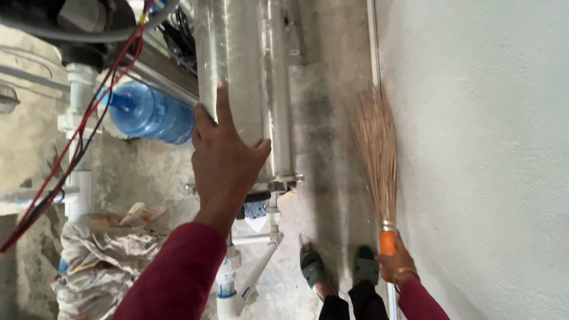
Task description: The person sweeps the concrete floor with a short broom, working around water filtration equipment, buckets, and a pedestal fan, moving debris across wet and dry patches. At the end they set the broom aside and reposition the pedestal fan, lifting and turning it on the floor.
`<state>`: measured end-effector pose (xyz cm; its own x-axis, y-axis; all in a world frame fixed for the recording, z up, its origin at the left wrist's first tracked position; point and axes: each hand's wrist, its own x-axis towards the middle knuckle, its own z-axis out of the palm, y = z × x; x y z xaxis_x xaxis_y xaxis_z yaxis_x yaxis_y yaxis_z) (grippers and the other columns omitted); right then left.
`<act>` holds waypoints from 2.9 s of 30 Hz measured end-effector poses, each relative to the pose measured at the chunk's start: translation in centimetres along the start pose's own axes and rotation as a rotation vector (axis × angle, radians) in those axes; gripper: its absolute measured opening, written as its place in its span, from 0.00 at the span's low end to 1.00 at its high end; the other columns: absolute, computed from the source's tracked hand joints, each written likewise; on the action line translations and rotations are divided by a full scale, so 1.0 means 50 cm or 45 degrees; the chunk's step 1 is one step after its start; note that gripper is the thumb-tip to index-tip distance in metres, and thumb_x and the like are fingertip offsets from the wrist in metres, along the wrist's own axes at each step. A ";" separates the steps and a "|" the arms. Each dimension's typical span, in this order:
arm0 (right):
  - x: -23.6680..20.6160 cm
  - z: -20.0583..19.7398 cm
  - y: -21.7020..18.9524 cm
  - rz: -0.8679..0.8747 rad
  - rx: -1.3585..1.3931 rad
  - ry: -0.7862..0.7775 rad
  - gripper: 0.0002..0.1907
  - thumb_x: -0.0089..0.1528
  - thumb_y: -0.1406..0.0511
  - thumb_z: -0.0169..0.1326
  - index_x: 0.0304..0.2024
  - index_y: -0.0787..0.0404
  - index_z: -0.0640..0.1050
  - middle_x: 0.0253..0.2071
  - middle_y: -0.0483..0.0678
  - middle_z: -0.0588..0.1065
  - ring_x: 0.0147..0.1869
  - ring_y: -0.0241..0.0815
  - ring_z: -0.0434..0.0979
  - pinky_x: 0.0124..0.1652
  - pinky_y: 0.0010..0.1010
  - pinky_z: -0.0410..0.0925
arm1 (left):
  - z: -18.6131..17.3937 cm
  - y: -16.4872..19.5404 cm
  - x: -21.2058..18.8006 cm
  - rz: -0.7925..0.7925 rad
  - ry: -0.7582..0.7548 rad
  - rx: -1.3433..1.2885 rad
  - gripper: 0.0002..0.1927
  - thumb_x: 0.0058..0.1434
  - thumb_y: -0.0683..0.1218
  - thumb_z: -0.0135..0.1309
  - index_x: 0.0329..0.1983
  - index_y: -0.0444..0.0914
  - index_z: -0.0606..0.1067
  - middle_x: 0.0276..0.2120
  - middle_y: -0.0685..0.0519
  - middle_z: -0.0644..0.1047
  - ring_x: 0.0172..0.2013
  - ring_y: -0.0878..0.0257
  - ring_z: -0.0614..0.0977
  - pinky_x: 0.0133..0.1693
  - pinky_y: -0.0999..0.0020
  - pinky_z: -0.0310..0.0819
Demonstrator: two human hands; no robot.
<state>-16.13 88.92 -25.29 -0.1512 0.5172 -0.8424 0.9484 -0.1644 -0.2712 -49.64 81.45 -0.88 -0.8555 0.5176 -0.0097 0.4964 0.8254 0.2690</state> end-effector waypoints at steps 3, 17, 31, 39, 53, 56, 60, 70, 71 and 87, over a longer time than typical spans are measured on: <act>-0.001 0.027 -0.031 -0.186 -0.047 -0.090 0.57 0.50 0.69 0.69 0.75 0.38 0.54 0.61 0.56 0.74 0.58 0.52 0.79 0.56 0.42 0.72 | 0.004 -0.003 -0.003 -0.022 -0.035 0.004 0.57 0.49 0.55 0.70 0.77 0.47 0.49 0.67 0.26 0.56 0.62 0.28 0.66 0.48 0.44 0.76; -0.005 -0.054 -0.033 -0.403 -0.418 0.204 0.53 0.51 0.60 0.64 0.75 0.31 0.54 0.49 0.54 0.78 0.52 0.53 0.81 0.52 0.43 0.74 | -0.006 0.004 -0.004 0.038 0.040 0.004 0.58 0.48 0.55 0.71 0.76 0.43 0.50 0.65 0.24 0.58 0.61 0.28 0.67 0.50 0.43 0.73; 0.074 -0.111 -0.230 -0.264 -0.693 0.091 0.56 0.54 0.60 0.65 0.77 0.32 0.47 0.55 0.55 0.75 0.58 0.56 0.78 0.58 0.46 0.71 | -0.010 -0.003 0.004 0.012 0.006 0.002 0.58 0.48 0.55 0.70 0.76 0.45 0.50 0.66 0.25 0.58 0.60 0.31 0.68 0.51 0.44 0.72; 0.029 -0.094 -0.175 -0.360 -0.608 0.264 0.55 0.54 0.62 0.62 0.78 0.29 0.49 0.50 0.55 0.75 0.51 0.55 0.81 0.53 0.45 0.74 | -0.019 0.000 0.012 -0.008 -0.028 0.000 0.57 0.48 0.54 0.70 0.76 0.44 0.49 0.66 0.25 0.57 0.61 0.31 0.67 0.51 0.43 0.71; 0.097 -0.056 -0.176 -0.315 -0.412 -0.135 0.56 0.49 0.65 0.63 0.75 0.28 0.53 0.50 0.54 0.80 0.52 0.54 0.83 0.52 0.43 0.75 | -0.043 0.030 0.024 -0.019 -0.020 0.019 0.56 0.47 0.56 0.70 0.75 0.45 0.52 0.66 0.25 0.57 0.60 0.31 0.68 0.51 0.44 0.72; 0.080 -0.077 -0.165 -0.515 -0.619 -0.077 0.54 0.50 0.64 0.63 0.74 0.26 0.53 0.51 0.54 0.79 0.55 0.55 0.80 0.53 0.43 0.73 | -0.045 0.035 0.025 -0.036 -0.045 0.011 0.56 0.47 0.55 0.69 0.75 0.45 0.52 0.66 0.26 0.57 0.60 0.33 0.68 0.51 0.44 0.72; 0.054 -0.051 -0.116 -0.412 -0.430 0.025 0.55 0.52 0.64 0.62 0.75 0.27 0.51 0.53 0.55 0.77 0.55 0.56 0.80 0.55 0.43 0.73 | -0.039 0.032 0.020 -0.027 -0.033 -0.003 0.56 0.47 0.55 0.69 0.75 0.44 0.52 0.66 0.26 0.57 0.60 0.32 0.68 0.52 0.44 0.72; 0.028 0.087 -0.039 -0.308 -0.138 0.006 0.56 0.50 0.67 0.65 0.75 0.48 0.50 0.52 0.61 0.78 0.56 0.58 0.79 0.53 0.43 0.73 | -0.025 0.032 0.013 -0.023 -0.064 0.022 0.56 0.48 0.54 0.70 0.76 0.45 0.51 0.67 0.27 0.56 0.62 0.31 0.66 0.50 0.41 0.72; 0.026 0.088 -0.045 -0.343 -0.095 -0.121 0.56 0.49 0.67 0.65 0.75 0.46 0.51 0.52 0.60 0.78 0.56 0.57 0.80 0.54 0.42 0.73 | -0.025 0.032 0.012 -0.026 -0.060 0.021 0.56 0.48 0.54 0.70 0.76 0.45 0.51 0.67 0.27 0.56 0.62 0.31 0.66 0.50 0.41 0.72; -0.055 0.056 0.037 -0.033 0.030 0.041 0.56 0.53 0.63 0.64 0.78 0.39 0.49 0.53 0.58 0.78 0.56 0.56 0.81 0.54 0.41 0.72 | -0.002 0.024 0.001 0.108 0.086 0.013 0.53 0.48 0.55 0.71 0.74 0.41 0.57 0.68 0.28 0.58 0.67 0.33 0.63 0.58 0.41 0.65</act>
<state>-14.74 84.83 -24.78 -0.1660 0.5479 -0.8199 0.9373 -0.1706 -0.3038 -49.11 82.43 -0.47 -0.8183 0.5696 0.0775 0.5685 0.7817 0.2565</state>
